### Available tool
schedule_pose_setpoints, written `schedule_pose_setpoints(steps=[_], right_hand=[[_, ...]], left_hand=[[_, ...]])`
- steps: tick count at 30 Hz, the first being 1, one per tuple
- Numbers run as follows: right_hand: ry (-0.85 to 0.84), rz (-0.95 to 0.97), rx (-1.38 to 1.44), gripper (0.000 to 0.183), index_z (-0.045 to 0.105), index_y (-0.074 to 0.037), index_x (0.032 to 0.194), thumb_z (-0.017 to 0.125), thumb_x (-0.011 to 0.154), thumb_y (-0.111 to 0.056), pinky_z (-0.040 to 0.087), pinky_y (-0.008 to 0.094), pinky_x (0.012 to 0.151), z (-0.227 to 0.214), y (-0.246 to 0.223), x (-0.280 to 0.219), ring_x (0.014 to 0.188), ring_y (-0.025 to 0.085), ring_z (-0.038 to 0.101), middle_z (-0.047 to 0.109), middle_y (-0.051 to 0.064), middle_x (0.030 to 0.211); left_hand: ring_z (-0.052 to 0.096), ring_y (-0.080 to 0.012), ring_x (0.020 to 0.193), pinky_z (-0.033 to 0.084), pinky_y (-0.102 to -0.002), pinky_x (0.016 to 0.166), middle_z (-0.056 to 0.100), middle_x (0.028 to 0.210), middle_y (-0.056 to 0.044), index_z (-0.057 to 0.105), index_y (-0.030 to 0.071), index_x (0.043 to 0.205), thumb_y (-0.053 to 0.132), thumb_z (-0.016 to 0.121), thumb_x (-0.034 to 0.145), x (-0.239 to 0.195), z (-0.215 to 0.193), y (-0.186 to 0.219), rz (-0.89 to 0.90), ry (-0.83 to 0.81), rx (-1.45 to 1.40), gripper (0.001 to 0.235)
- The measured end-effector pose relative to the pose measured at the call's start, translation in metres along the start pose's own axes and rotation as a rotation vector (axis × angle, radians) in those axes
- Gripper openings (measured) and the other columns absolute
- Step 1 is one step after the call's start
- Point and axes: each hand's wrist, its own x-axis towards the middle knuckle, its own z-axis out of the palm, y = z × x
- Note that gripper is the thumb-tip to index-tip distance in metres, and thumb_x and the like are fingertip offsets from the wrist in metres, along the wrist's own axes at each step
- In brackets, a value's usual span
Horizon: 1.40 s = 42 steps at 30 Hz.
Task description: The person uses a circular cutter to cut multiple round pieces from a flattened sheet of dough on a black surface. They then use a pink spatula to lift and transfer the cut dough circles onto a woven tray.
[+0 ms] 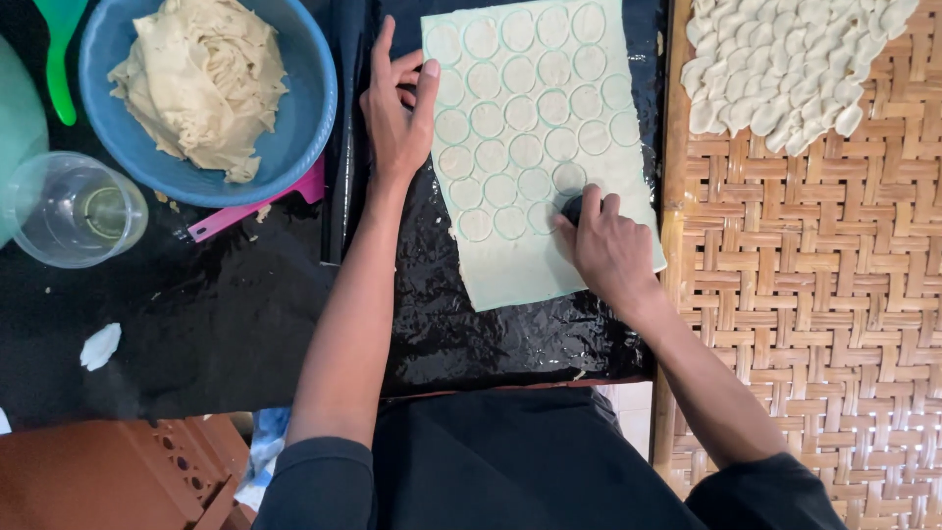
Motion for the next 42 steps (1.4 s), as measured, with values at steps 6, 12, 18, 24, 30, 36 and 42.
schedule_pose_setpoints(steps=[6, 12, 18, 24, 30, 36, 42], right_hand=[[0.051, -0.073, -0.105, 0.049, 0.048, 0.0, 0.117, 0.054, 0.106, -0.048, 0.052, 0.043, 0.045, -0.002, 0.008, 0.001, 0.056, 0.034, 0.068, 0.061, 0.019, 0.086], [0.033, -0.086, -0.103, 0.048, 0.049, 0.0, 0.112, 0.055, 0.104, -0.047, 0.051, 0.041, 0.042, 0.002, 0.003, 0.002, 0.054, 0.032, 0.067, 0.06, 0.019, 0.085], [0.024, -0.128, -0.107, 0.047, 0.049, 0.0, 0.117, 0.055, 0.105, -0.046, 0.052, 0.041, 0.043, -0.005, 0.006, -0.001, 0.054, 0.032, 0.067, 0.061, 0.019, 0.085], [0.109, 0.044, -0.078, 0.056, 0.047, 0.004, 0.127, 0.054, 0.104, -0.047, 0.053, 0.043, 0.043, 0.016, -0.004, -0.001, 0.054, 0.034, 0.068, 0.062, 0.021, 0.085], [-0.09, 0.165, 0.145, 0.054, 0.044, 0.001, 0.127, 0.05, 0.111, -0.05, 0.054, 0.056, 0.059, -0.013, 0.024, 0.007, 0.07, 0.046, 0.068, 0.067, 0.024, 0.095], [0.144, 0.046, 0.216, 0.05, 0.045, -0.001, 0.132, 0.058, 0.104, -0.041, 0.053, 0.057, 0.062, -0.028, 0.033, 0.026, 0.077, 0.05, 0.067, 0.064, 0.028, 0.107], [0.069, 0.011, 0.122, 0.051, 0.044, 0.002, 0.128, 0.058, 0.104, -0.041, 0.054, 0.054, 0.056, -0.016, 0.036, 0.042, 0.07, 0.047, 0.068, 0.062, 0.029, 0.102]], left_hand=[[0.074, -0.0145, 0.096, 0.052, -0.026, 0.077, 0.08, 0.121, -0.011, 0.036, 0.006, 0.161, 0.029, 0.069, 0.11, 0.0, -0.001, -0.003, -0.002, -0.011, 0.001, 0.065], [0.074, -0.0158, 0.098, 0.052, -0.027, 0.076, 0.08, 0.121, -0.012, 0.036, 0.005, 0.161, 0.032, 0.068, 0.111, -0.001, 0.001, -0.005, 0.019, -0.007, -0.017, 0.065], [0.073, -0.0163, 0.1, 0.054, -0.026, 0.079, 0.078, 0.124, -0.013, 0.035, 0.004, 0.161, 0.032, 0.066, 0.111, -0.001, -0.001, 0.001, 0.012, -0.016, -0.048, 0.066], [0.073, -0.0156, 0.096, 0.052, -0.026, 0.076, 0.08, 0.119, -0.013, 0.037, 0.003, 0.16, 0.033, 0.066, 0.109, 0.001, -0.001, 0.006, -0.021, 0.002, -0.057, 0.066], [0.072, -0.0165, 0.096, 0.054, -0.027, 0.077, 0.079, 0.118, -0.013, 0.039, 0.002, 0.159, 0.033, 0.066, 0.108, 0.002, -0.001, 0.012, -0.022, -0.003, -0.011, 0.065], [0.07, -0.0168, 0.095, 0.054, -0.027, 0.077, 0.079, 0.117, -0.014, 0.039, 0.002, 0.159, 0.034, 0.065, 0.108, 0.002, -0.002, 0.019, -0.043, -0.002, -0.018, 0.066], [0.07, -0.0169, 0.097, 0.053, -0.027, 0.078, 0.078, 0.119, -0.015, 0.037, 0.002, 0.159, 0.033, 0.065, 0.108, 0.001, -0.002, 0.015, -0.041, -0.01, -0.007, 0.066]])
